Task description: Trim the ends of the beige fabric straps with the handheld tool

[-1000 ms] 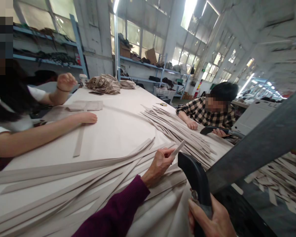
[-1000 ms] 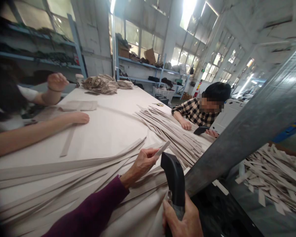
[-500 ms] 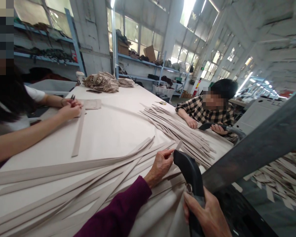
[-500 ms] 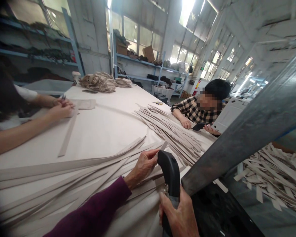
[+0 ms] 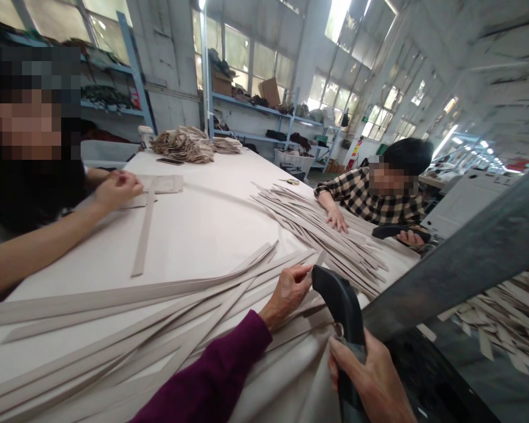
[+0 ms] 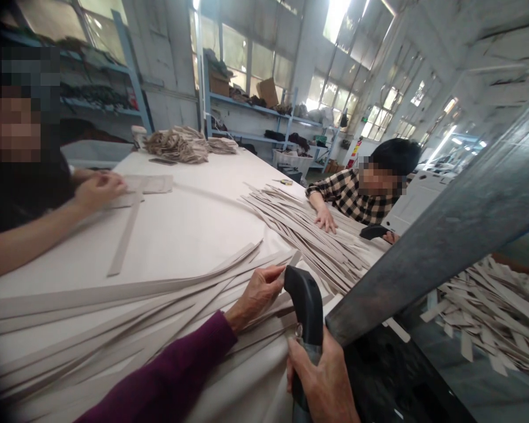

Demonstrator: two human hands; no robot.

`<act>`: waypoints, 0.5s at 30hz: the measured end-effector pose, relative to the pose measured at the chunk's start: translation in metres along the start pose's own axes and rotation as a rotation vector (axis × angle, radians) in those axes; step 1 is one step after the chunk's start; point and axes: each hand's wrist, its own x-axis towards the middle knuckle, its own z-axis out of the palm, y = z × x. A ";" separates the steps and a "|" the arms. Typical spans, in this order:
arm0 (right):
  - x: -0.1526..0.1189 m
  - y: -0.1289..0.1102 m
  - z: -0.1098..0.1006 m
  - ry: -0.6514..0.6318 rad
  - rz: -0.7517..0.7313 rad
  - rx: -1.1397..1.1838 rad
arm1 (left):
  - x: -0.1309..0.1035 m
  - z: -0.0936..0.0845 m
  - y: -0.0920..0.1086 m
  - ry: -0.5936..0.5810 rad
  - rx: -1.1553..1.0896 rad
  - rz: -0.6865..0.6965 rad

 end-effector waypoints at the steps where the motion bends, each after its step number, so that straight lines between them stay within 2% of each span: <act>1: 0.001 -0.001 0.000 -0.003 -0.004 -0.003 | -0.001 -0.001 -0.001 -0.004 0.036 0.023; 6: 0.015 -0.005 -0.004 0.033 -0.062 -0.044 | -0.002 0.000 -0.008 0.008 0.190 0.087; 12: 0.008 0.000 0.002 -0.015 -0.016 -0.037 | 0.003 -0.006 -0.010 0.048 0.243 0.154; 15: 0.013 -0.006 0.003 0.002 -0.051 -0.054 | 0.000 -0.007 -0.010 0.048 0.272 0.142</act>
